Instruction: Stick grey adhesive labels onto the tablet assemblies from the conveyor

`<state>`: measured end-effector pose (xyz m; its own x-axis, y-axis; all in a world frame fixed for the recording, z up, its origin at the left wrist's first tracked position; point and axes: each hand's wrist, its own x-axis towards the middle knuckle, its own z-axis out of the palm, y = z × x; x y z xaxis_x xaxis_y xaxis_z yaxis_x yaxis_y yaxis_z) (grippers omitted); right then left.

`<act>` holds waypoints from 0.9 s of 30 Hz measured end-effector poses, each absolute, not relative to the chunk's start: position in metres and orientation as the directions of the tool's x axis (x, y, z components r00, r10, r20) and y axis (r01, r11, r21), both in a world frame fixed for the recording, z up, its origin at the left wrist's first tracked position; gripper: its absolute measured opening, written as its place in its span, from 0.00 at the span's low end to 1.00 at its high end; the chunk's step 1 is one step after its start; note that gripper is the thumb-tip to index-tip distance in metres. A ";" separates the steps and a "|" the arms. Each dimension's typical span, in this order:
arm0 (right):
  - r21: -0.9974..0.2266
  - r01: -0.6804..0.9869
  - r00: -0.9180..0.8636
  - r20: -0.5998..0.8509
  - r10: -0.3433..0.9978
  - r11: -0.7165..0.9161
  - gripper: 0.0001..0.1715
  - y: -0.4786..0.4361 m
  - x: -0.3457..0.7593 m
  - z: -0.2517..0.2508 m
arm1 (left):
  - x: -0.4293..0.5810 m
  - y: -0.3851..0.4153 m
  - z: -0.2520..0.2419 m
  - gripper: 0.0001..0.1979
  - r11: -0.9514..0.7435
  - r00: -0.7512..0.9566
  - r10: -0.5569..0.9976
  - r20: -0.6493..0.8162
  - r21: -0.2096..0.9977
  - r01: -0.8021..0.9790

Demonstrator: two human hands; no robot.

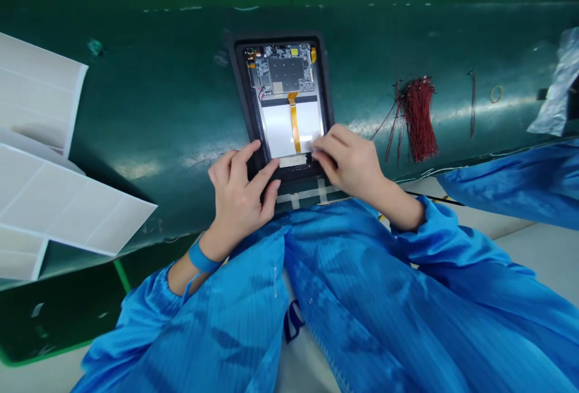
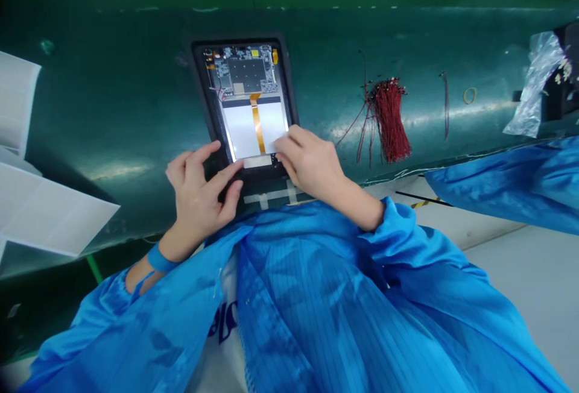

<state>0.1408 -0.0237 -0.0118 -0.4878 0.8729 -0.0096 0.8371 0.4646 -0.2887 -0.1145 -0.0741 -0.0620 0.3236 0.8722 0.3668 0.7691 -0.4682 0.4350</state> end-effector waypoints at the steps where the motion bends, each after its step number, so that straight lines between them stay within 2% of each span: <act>1: -0.276 0.765 -0.590 0.065 0.805 0.582 0.15 -0.027 0.147 -0.016 | -0.116 -0.075 -0.062 0.21 -0.486 0.336 0.861 0.382 0.419 0.767; 4: -0.206 0.602 -0.751 0.183 0.634 0.772 0.19 -0.036 0.164 -0.028 | -0.120 -0.079 -0.060 0.24 -0.545 0.411 0.823 0.392 0.343 0.765; 6: -0.202 0.614 -0.740 0.187 0.646 0.763 0.22 -0.040 0.172 -0.036 | -0.125 -0.079 -0.056 0.23 -0.587 0.478 0.800 0.363 0.308 0.749; 8: -0.237 0.649 -0.708 0.161 0.688 0.723 0.24 -0.044 0.175 -0.043 | -0.132 -0.068 -0.051 0.17 -0.582 0.474 0.805 0.357 0.324 0.745; 11: -0.285 0.672 -0.678 0.136 0.723 0.684 0.30 -0.049 0.171 -0.051 | -0.140 -0.027 -0.040 0.08 -0.430 0.283 0.883 0.376 0.403 0.808; 14: -0.288 0.683 -0.662 0.142 0.736 0.671 0.32 -0.051 0.166 -0.054 | -0.137 0.037 -0.028 0.13 -0.219 0.094 0.952 0.291 0.436 0.873; 18: -0.289 0.657 -0.669 0.201 0.715 0.696 0.29 -0.049 0.165 -0.055 | -0.109 0.106 -0.013 0.19 -0.044 0.051 0.999 -0.019 0.262 0.964; 20: -0.290 0.644 -0.671 0.231 0.704 0.708 0.27 -0.048 0.166 -0.055 | -0.090 0.121 -0.005 0.18 -0.005 0.020 0.995 -0.100 0.152 0.988; 24: -0.316 0.629 -0.672 0.239 0.701 0.710 0.26 -0.047 0.167 -0.055 | -0.063 0.127 0.009 0.14 -0.004 0.001 0.993 -0.120 -0.026 1.000; 27: -0.336 0.619 -0.674 0.236 0.700 0.710 0.25 -0.046 0.166 -0.053 | -0.056 0.129 0.015 0.15 -0.020 0.008 0.992 -0.129 -0.095 0.995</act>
